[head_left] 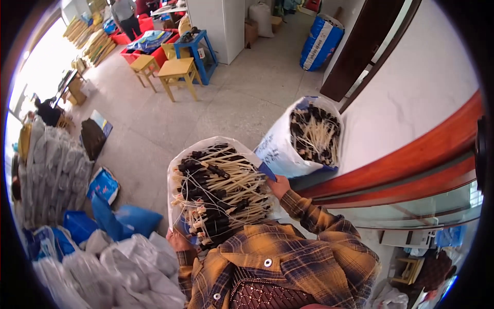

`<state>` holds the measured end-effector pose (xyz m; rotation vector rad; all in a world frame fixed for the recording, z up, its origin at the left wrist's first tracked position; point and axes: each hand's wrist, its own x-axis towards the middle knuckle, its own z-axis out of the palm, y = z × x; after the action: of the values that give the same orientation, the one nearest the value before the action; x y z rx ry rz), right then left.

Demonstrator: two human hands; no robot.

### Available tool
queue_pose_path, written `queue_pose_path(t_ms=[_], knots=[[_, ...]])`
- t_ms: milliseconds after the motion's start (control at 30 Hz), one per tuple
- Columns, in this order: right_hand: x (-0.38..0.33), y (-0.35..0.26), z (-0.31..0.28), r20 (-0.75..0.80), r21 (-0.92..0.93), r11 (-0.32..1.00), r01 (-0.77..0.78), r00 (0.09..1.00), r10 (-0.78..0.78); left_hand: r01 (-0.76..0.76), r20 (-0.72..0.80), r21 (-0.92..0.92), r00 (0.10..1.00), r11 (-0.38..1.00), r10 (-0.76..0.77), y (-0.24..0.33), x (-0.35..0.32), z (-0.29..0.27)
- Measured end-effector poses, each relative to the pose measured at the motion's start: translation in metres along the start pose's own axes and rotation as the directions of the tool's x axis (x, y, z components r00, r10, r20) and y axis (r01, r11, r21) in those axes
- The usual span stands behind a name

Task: Assembling small components at a table and then packing them into a basket and a large sack.

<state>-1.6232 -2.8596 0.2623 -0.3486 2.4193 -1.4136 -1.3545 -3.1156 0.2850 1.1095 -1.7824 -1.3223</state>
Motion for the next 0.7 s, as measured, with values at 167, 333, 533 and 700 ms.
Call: queue_pose_path(t_ms=[167,333,533,700], knots=[[0.052,-0.042,0.047,-0.204,0.039,0.991,-0.126,0.970,0.131,-0.045,0.159,0.083,0.987,0.995,0.031,-0.005,0.149,0.019],[0.157,-0.048,0.086,-0.423,-0.046,0.986,-0.163,0.897,0.128,0.033,0.335,-0.116,0.942,0.993,0.008,0.056,0.302,0.093],[0.282,-0.060,0.096,-0.561,0.189,0.965,-0.181,0.787,0.258,0.033,0.478,-0.226,0.875,0.974,0.081,0.072,0.463,0.227],[0.470,-0.082,0.066,-0.635,0.349,0.934,-0.071,0.715,0.292,-0.135,0.556,-0.129,0.811,0.982,0.185,0.106,0.644,0.429]])
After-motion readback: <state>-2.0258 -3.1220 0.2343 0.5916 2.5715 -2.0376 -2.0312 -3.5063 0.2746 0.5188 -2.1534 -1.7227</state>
